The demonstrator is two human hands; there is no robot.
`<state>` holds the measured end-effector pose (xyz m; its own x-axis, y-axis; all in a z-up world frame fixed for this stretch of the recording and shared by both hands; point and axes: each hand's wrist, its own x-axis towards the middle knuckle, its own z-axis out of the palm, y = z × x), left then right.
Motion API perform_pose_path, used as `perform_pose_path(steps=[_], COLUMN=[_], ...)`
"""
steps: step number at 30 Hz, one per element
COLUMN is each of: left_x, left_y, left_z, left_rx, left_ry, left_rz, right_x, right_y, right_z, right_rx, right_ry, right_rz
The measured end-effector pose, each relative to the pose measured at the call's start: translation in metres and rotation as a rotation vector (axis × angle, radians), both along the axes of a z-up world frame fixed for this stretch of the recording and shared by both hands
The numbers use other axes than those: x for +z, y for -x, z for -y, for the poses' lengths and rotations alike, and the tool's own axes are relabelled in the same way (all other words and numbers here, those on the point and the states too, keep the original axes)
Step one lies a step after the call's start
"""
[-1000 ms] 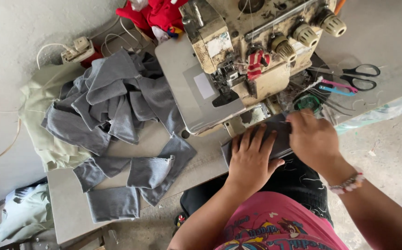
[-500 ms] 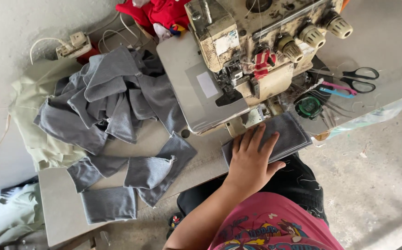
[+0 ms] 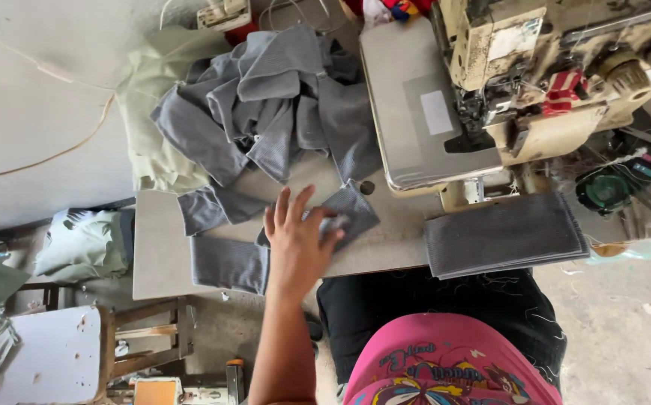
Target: Folding and stacking small pieces of grey fabric at a sewing workstation
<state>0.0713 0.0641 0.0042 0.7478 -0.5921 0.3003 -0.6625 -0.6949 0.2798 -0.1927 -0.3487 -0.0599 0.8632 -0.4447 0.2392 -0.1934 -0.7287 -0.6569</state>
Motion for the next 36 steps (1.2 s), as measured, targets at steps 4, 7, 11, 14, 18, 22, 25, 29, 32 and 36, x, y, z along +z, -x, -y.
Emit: perform_pose_path(steps=[4, 7, 11, 14, 18, 22, 25, 29, 32, 36], left_x=[0.001, 0.025, 0.019, 0.019, 0.001, -0.014, -0.035, -0.038, -0.019, -0.029], left_y=[-0.011, -0.002, 0.026, 0.040, 0.031, 0.021, 0.010, 0.009, 0.013, 0.014], left_z=[-0.015, 0.004, 0.016, -0.003, -0.042, -0.035, -0.030, -0.016, -0.007, -0.007], left_rx=[-0.176, -0.348, -0.388, -0.139, 0.259, 0.283, 0.241, 0.091, 0.145, -0.051], left_ry=[0.252, 0.443, 0.479, 0.457, 0.325, 0.549, 0.894, 0.987, 0.784, 0.897], left_rz=[-0.096, -0.176, -0.255, -0.169, -0.458, -0.980, -0.999, -1.024, -0.916, -0.946], right_x=[0.032, 0.048, 0.032, 0.016, 0.023, 0.051, 0.078, 0.037, 0.037, 0.046], right_y=[-0.044, -0.104, -0.139, -0.133, -0.108, -0.097, -0.104, -0.090, -0.093, -0.103], right_z=[-0.069, -0.145, -0.192, -0.199, -0.187, -0.194, -0.212, -0.220, -0.227, -0.224], right_rx=[0.084, 0.361, 0.512, 0.425, 0.299, 0.715, 1.150, 1.175, 1.148, 1.030], right_ry=[-0.061, -0.222, -0.364, -0.328, -0.420, -0.384, -0.279, -0.134, -0.067, 0.065], right_rz=[0.039, 0.188, 0.108, 0.090, 0.211, 0.288, -0.028, -0.173, -0.063, -0.347])
